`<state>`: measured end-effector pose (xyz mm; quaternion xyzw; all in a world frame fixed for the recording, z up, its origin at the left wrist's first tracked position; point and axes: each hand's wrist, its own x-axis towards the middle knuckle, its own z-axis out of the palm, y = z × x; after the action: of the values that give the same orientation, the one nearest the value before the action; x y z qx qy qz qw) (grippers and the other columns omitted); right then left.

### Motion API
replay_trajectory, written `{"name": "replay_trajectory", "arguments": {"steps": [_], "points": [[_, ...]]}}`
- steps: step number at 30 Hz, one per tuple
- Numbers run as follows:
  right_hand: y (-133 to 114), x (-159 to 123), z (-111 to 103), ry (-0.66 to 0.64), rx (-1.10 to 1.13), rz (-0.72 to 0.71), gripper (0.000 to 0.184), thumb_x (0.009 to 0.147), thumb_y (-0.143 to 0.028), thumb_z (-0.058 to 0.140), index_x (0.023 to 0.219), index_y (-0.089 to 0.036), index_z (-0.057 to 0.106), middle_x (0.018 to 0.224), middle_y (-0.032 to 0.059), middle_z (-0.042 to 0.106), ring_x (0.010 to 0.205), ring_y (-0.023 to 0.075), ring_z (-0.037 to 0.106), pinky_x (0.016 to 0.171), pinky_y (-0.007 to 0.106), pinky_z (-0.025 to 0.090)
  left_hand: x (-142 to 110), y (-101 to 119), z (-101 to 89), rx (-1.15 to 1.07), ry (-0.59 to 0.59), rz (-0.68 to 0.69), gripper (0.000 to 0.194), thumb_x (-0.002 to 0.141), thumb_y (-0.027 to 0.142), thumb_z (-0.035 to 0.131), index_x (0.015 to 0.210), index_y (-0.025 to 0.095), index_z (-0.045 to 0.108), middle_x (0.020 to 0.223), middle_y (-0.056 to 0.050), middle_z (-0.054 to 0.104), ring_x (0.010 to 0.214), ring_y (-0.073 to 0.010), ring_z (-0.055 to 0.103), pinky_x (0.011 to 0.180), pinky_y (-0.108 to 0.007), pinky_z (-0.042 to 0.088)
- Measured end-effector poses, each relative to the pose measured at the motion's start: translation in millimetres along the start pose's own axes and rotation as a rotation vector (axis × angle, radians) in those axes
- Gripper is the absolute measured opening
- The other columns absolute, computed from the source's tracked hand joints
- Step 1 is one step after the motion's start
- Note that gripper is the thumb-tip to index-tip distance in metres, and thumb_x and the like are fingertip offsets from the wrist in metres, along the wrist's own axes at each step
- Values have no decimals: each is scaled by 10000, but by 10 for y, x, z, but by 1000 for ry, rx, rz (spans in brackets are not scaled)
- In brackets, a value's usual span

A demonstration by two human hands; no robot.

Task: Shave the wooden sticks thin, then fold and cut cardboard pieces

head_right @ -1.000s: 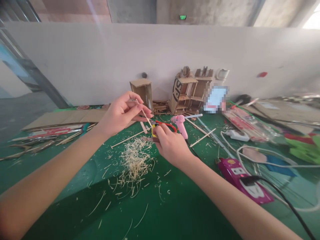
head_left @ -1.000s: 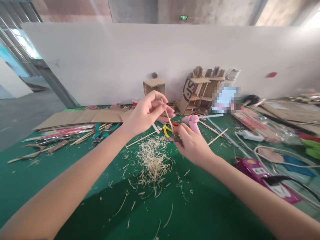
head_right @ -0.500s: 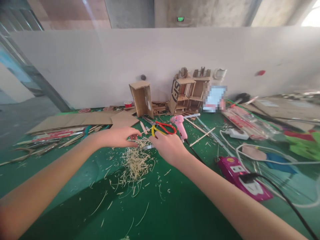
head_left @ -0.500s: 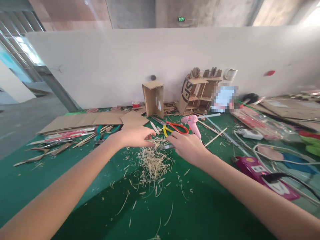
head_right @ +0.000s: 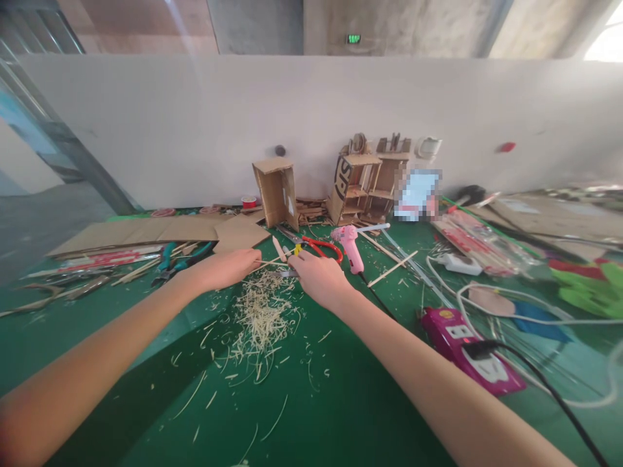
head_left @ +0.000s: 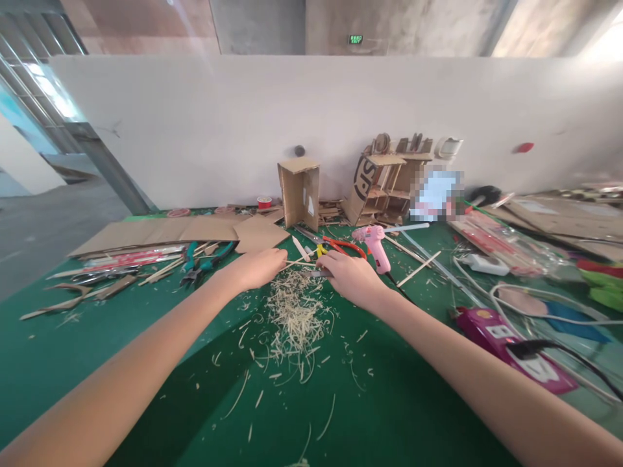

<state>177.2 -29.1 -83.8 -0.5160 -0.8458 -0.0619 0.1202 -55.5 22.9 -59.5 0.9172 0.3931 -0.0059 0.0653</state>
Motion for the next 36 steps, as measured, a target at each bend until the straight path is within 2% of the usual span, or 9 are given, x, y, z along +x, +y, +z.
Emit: {"name": "replay_trajectory", "arguments": {"steps": [3, 7, 11, 13, 17, 24, 30, 33, 36], "points": [[17, -12, 21, -28, 2, 42, 259, 842, -156, 434, 1036, -232, 589, 1035, 40, 616, 758, 141, 559, 540, 260, 267, 6, 46, 36, 79, 31, -27, 334, 943, 414, 323, 916, 167, 546, 888, -110, 604, 662, -172, 551, 538, -273, 336], [29, -23, 38, 5, 39, 95, 247, 842, -195, 442, 1030, -234, 597, 1065, 32, 612, 774, 140, 567, 566, 257, 306, 41, 52, 71, 216, 83, -17, 316, 959, 321, 281, 890, 162, 545, 876, -106, 605, 681, -186, 566, 529, -291, 347], [49, -38, 45, -12, 15, 101, 256, 856, -244, 432, 1039, -255, 610, 1070, 24, 599, 742, 138, 568, 533, 259, 287, -1, -103, 4, 360, 109, -57, 314, 945, 235, 257, 934, 152, 559, 903, -120, 615, 701, -208, 590, 563, -310, 397], [61, -43, 45, -52, -29, 97, 274, 863, -244, 418, 1060, -273, 606, 1081, 26, 589, 708, 135, 563, 510, 259, 265, -48, -222, -57, 385, 68, -134, 301, 930, 225, 279, 945, 158, 572, 941, -128, 632, 750, -230, 619, 571, -311, 418], [65, -42, 31, -92, -72, 109, 281, 856, -200, 407, 1060, -270, 587, 1050, 29, 596, 709, 144, 571, 514, 256, 274, -122, -412, -144, 364, -67, -268, 289, 899, 256, 326, 904, 183, 606, 981, -140, 675, 820, -281, 655, 581, -326, 460], [63, -49, -7, -83, -124, 148, 286, 838, -169, 416, 1048, -268, 583, 1060, 35, 611, 753, 166, 589, 558, 272, 335, -99, -389, -84, 404, -18, -370, 326, 860, 236, 335, 935, 137, 636, 943, -204, 690, 816, -364, 663, 644, -438, 496], [113, -48, 41, -61, -92, 211, 289, 859, -193, 393, 1055, -273, 591, 1039, 38, 605, 766, 169, 588, 520, 267, 301, -57, -467, -108, 288, -40, -322, 315, 819, 395, 437, 973, 215, 646, 996, -108, 699, 854, -277, 659, 655, -331, 494], [83, -55, 40, -28, -63, 213, 281, 863, -245, 403, 1068, -245, 595, 1069, 55, 585, 772, 165, 579, 519, 267, 290, -50, -559, -122, 245, 2, -349, 305, 832, 389, 417, 948, 246, 659, 1054, -69, 683, 936, -244, 642, 739, -309, 491], [38, -72, 6, 21, -32, 199, 333, 854, -336, 446, 1135, -211, 574, 1112, 81, 564, 788, 177, 575, 527, 274, 285, -59, -656, -88, 270, 127, -516, 430, 892, 356, 270, 1049, 168, 623, 1094, -165, 652, 988, -309, 624, 778, -398, 487]]}}
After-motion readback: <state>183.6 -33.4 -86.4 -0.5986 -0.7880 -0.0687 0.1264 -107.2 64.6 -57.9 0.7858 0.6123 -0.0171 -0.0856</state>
